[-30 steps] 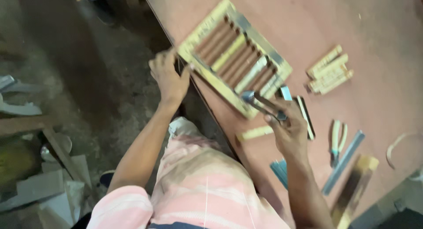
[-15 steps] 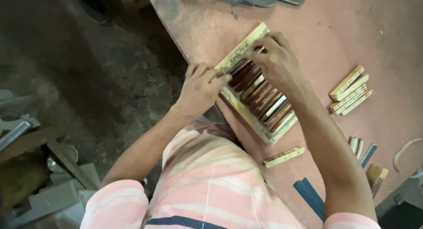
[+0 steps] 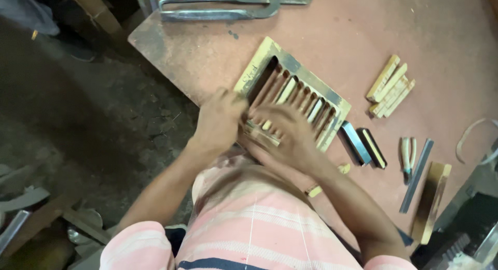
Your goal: The person assembles small metal and wooden components into a rectangular frame. They use a hammer to tap pieces together, a vise to hold parts, and pliers to adjust a curved metal piece. The person also uses a marker to label the assembled frame.
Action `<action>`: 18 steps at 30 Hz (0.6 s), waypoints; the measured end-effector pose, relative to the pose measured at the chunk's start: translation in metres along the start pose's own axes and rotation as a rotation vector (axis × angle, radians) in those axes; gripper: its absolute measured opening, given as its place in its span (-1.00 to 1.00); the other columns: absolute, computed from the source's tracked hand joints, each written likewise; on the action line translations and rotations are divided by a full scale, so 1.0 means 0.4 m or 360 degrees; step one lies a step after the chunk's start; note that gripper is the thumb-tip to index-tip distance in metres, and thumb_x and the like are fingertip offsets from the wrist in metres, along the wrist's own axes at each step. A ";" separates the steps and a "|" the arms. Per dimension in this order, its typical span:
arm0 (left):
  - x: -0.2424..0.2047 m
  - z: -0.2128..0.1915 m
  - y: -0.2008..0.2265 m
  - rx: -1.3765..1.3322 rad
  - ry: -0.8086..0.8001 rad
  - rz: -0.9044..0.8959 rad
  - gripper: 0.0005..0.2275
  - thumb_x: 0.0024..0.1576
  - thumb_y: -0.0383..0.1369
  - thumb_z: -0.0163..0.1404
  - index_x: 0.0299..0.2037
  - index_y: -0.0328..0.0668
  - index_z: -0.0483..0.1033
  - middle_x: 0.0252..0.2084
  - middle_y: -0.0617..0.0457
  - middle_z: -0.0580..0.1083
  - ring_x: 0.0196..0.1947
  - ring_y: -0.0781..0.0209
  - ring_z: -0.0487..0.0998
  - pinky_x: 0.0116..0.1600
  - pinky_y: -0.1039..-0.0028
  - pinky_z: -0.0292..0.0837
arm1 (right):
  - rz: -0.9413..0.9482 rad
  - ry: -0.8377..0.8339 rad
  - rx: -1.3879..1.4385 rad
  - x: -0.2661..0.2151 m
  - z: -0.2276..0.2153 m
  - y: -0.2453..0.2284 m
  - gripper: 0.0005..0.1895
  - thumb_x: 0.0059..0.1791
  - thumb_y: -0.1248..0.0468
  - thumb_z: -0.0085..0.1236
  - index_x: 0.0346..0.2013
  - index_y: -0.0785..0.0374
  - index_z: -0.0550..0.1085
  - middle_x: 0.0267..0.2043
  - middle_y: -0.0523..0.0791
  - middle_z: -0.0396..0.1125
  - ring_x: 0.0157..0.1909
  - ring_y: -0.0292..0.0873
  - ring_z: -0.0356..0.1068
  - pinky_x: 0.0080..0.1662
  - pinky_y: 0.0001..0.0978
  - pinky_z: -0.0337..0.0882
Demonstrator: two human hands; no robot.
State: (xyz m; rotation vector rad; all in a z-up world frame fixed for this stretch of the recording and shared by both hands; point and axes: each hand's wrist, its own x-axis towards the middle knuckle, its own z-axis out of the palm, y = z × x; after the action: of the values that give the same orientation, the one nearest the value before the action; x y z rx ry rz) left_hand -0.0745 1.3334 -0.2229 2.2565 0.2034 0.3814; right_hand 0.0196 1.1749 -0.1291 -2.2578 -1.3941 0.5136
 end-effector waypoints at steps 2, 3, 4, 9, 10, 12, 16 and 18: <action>0.060 0.020 -0.010 -0.0092 0.0163 -0.0003 -0.83 0.12 -0.36 0.10 -0.15 -0.24 0.54 -0.14 -0.11 0.49 -0.08 -0.15 0.45 -0.01 0.11 0.39 | -0.0200 -0.0071 0.0275 -0.021 0.008 -0.079 -0.57 -0.01 0.22 0.28 0.16 0.14 0.52 0.24 -0.13 0.41 0.32 0.01 0.42 0.31 -0.10 0.40; 0.106 0.037 -0.017 -0.0024 0.0277 0.0026 -0.77 0.09 -0.36 0.09 -0.09 -0.27 0.52 -0.12 -0.14 0.49 -0.07 -0.17 0.46 0.00 0.09 0.38 | -0.0296 -0.0121 0.0411 -0.013 0.021 -0.112 -0.56 -0.03 0.21 0.26 0.14 0.18 0.51 0.20 -0.06 0.37 0.24 0.01 0.42 0.23 -0.15 0.45; 0.159 0.058 -0.027 0.0194 0.0348 0.0065 -0.75 0.11 -0.41 0.08 -0.01 -0.29 0.52 -0.12 -0.15 0.49 -0.04 -0.17 0.47 0.01 0.11 0.38 | -0.0394 -0.0179 0.0548 -0.007 0.035 -0.141 -0.55 -0.06 0.21 0.24 0.12 0.23 0.49 0.16 0.00 0.32 0.17 0.01 0.43 0.16 -0.20 0.49; 0.278 0.120 -0.081 0.0764 0.0172 -0.0041 -0.74 0.16 -0.44 0.09 0.06 -0.30 0.51 -0.11 -0.16 0.50 -0.02 -0.17 0.49 0.02 0.12 0.39 | -0.0190 0.0080 0.0469 0.043 0.138 -0.185 -0.59 -0.19 0.19 0.34 -0.08 0.21 0.53 -0.09 0.01 0.28 -0.11 -0.01 0.40 -0.10 -0.21 0.47; 0.282 0.117 -0.094 0.0787 0.0146 -0.0063 -0.74 0.17 -0.44 0.09 0.06 -0.29 0.51 -0.10 -0.16 0.50 -0.02 -0.17 0.50 0.02 0.12 0.39 | -0.0116 0.0149 0.0435 0.049 0.151 -0.177 -0.60 -0.23 0.19 0.36 -0.13 0.19 0.54 -0.14 0.00 0.28 -0.17 -0.02 0.40 -0.15 -0.22 0.47; 0.282 0.108 -0.112 0.0794 0.0112 -0.0093 -0.75 0.19 -0.43 0.09 0.05 -0.29 0.52 -0.10 -0.16 0.51 -0.02 -0.17 0.50 0.02 0.12 0.39 | -0.0116 0.0142 0.0534 0.053 0.165 -0.157 -0.67 -0.17 0.23 0.34 -0.13 0.16 0.54 -0.14 -0.04 0.32 -0.17 -0.07 0.43 -0.13 -0.27 0.47; 0.285 0.107 -0.117 0.0745 0.0079 -0.0081 -0.78 0.22 -0.42 0.10 0.05 -0.28 0.52 -0.09 -0.16 0.51 -0.03 -0.18 0.52 0.02 0.12 0.41 | -0.0015 0.0304 0.0709 0.041 0.160 -0.122 -0.81 -0.06 0.29 0.27 -0.15 0.12 0.56 -0.16 -0.08 0.32 -0.20 -0.11 0.45 -0.14 -0.33 0.51; 0.282 0.089 -0.123 0.0730 0.0073 -0.0082 -0.79 0.23 -0.42 0.10 0.04 -0.27 0.53 -0.09 -0.16 0.51 -0.03 -0.18 0.52 0.02 0.12 0.41 | -0.0004 0.0234 0.0735 0.042 0.150 -0.115 -0.82 -0.13 0.32 0.24 -0.23 0.17 0.54 -0.23 -0.07 0.29 -0.28 -0.09 0.41 -0.21 -0.29 0.46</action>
State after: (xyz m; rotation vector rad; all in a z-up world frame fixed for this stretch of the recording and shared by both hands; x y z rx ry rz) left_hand 0.0427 1.3705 -0.2591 2.6866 0.4061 0.3888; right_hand -0.0385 1.2186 -0.1557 -1.8786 -1.0745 0.5865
